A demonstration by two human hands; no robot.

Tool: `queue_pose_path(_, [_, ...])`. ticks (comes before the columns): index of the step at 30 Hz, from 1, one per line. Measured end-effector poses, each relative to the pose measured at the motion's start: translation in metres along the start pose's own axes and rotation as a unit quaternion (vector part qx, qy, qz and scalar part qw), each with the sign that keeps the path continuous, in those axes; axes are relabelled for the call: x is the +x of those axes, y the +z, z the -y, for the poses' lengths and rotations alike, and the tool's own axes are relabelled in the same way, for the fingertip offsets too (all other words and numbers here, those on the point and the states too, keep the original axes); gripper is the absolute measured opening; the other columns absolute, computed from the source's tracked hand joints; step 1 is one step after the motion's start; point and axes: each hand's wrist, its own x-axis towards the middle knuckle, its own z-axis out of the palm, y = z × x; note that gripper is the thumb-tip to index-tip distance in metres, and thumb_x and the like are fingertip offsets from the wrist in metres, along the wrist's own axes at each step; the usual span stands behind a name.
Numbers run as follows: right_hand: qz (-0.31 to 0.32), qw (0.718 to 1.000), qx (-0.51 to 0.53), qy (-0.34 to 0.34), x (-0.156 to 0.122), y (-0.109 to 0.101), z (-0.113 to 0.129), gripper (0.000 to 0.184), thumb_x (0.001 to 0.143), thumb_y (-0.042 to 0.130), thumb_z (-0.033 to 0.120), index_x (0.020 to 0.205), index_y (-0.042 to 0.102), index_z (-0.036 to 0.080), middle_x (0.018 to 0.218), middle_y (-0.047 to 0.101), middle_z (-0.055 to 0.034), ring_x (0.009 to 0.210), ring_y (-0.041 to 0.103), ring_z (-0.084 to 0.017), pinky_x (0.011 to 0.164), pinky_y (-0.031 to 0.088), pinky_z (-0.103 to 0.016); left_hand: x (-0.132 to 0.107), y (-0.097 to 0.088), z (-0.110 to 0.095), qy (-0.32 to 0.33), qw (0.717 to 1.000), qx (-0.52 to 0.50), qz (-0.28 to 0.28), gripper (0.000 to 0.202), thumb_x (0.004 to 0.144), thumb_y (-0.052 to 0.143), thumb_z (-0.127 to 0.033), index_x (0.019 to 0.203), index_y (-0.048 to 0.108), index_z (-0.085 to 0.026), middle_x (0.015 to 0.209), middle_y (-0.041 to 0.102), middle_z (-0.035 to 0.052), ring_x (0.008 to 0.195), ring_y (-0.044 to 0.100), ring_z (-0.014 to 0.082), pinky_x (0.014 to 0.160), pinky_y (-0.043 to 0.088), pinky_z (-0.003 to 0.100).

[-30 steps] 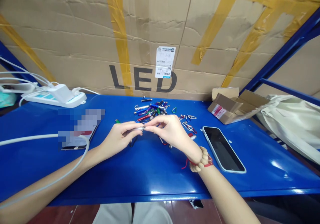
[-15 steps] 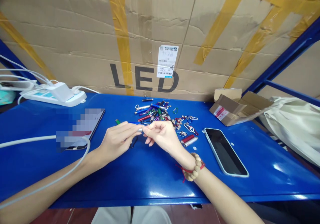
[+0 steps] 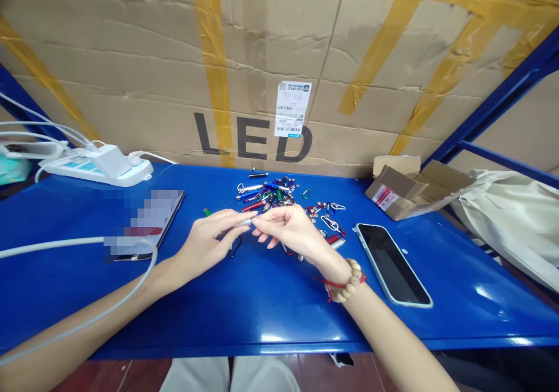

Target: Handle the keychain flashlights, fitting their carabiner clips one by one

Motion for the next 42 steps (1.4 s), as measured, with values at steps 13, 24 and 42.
queue_pose_path(13, [-0.105, 0.914, -0.238, -0.31, -0.002, -0.007, -0.002, 0.011, 0.073, 0.071, 0.03, 0.079, 0.073, 0.022, 0.085, 0.069, -0.0054, 0.075, 0.064, -0.015, 0.058, 0.052, -0.024, 0.011, -0.008, -0.011, -0.222, 0.943, -0.222, 0.112, 0.023, 0.084, 0.051, -0.026, 0.091, 0.069, -0.013, 0.069, 0.066, 0.002, 0.059, 0.057, 0.0109, 0.054, 0.045, 0.019])
queue_pose_path(24, [-0.061, 0.853, -0.333, -0.398, -0.006, -0.012, -0.002, 0.008, 0.078, 0.066, 0.027, 0.076, 0.072, 0.022, 0.073, 0.069, -0.0024, 0.067, 0.063, -0.013, 0.063, 0.051, -0.025, 0.015, -0.012, -0.012, -0.262, 0.886, -0.33, 0.195, 0.014, 0.082, 0.053, -0.025, 0.078, 0.06, -0.013, 0.063, 0.059, -0.0009, 0.059, 0.052, 0.0086, 0.058, 0.039, 0.02])
queue_pose_path(42, [0.071, 0.997, 0.013, -0.004, -0.004, 0.002, -0.01, 0.037, 0.062, 0.074, 0.047, 0.057, 0.062, 0.013, 0.054, 0.055, 0.002, 0.042, 0.05, -0.006, 0.034, 0.044, -0.017, -0.001, -0.008, -0.006, 0.029, 0.994, -0.065, 0.088, 0.017, 0.087, 0.047, -0.014, 0.073, 0.054, -0.017, 0.074, 0.066, 0.0027, 0.075, 0.064, 0.0134, 0.068, 0.049, 0.022])
